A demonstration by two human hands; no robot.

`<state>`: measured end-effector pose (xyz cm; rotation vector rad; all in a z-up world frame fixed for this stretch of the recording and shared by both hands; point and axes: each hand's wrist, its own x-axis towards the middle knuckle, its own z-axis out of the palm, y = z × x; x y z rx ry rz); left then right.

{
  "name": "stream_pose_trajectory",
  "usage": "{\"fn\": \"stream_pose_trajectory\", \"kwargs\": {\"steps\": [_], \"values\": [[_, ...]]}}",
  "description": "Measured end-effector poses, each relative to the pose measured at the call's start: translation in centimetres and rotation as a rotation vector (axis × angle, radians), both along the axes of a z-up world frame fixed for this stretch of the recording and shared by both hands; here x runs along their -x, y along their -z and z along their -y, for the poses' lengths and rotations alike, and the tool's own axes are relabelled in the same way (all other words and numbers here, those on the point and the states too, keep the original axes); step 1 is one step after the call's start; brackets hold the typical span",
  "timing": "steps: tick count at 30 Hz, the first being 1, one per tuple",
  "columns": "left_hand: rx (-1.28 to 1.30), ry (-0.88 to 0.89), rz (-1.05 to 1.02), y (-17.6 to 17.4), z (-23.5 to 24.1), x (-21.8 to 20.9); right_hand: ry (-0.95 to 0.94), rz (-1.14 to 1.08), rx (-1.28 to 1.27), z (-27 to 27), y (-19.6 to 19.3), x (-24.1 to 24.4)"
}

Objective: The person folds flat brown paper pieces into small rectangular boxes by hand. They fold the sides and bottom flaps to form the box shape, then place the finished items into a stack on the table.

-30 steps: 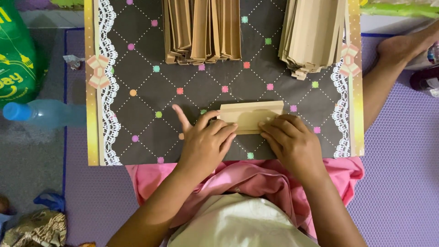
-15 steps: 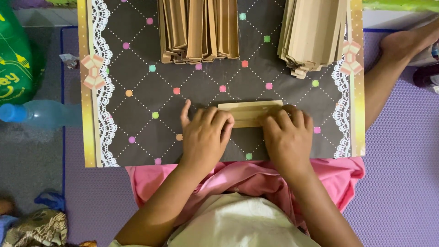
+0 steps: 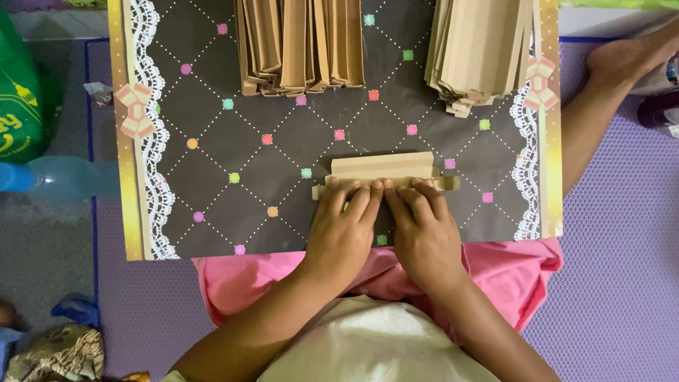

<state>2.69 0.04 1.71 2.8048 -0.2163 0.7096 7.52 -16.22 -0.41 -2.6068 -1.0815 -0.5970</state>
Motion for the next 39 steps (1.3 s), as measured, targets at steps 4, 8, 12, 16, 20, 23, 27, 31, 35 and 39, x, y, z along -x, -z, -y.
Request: {"fn": "stream_pose_trajectory", "kwargs": {"steps": [4, 8, 12, 16, 20, 23, 27, 31, 35, 39], "values": [[0.018, 0.002, -0.05, -0.2, -0.1, 0.2, -0.023, -0.015, -0.029, -0.2, -0.3, 0.0], [0.029, 0.012, -0.059, -0.7, -0.1, 0.2, -0.021, -0.044, -0.031, -0.1, -0.8, -0.1], [0.035, 0.001, -0.082, -0.4, -0.3, 0.1, 0.014, -0.05, -0.022, -0.5, -0.8, -0.1], [0.047, 0.0, -0.101, -0.2, -0.3, 0.2, 0.015, -0.042, -0.019, -0.5, -1.1, -0.1], [0.015, -0.008, -0.094, 0.6, -1.0, -0.1, 0.029, -0.073, 0.021, 0.4, -0.2, -0.7], [0.024, -0.039, -0.111, 1.1, -1.6, -0.3, 0.074, -0.089, 0.007, 0.9, 0.6, -1.6], [0.071, -0.102, -0.125, 0.2, -1.6, -0.9, 0.17, -0.084, -0.019, -0.1, -1.4, -2.1], [0.099, -0.153, -0.104, -1.4, -1.4, -1.3, 0.226, -0.064, 0.018, -1.1, -2.7, -1.7], [0.034, -0.163, -0.183, -2.1, -1.1, -1.2, 0.194, -0.075, 0.1, -1.4, -2.8, -1.9], [0.085, -0.141, -0.24, -1.5, -1.3, -1.1, 0.196, -0.057, 0.131, -1.3, -2.6, -1.8]]}}
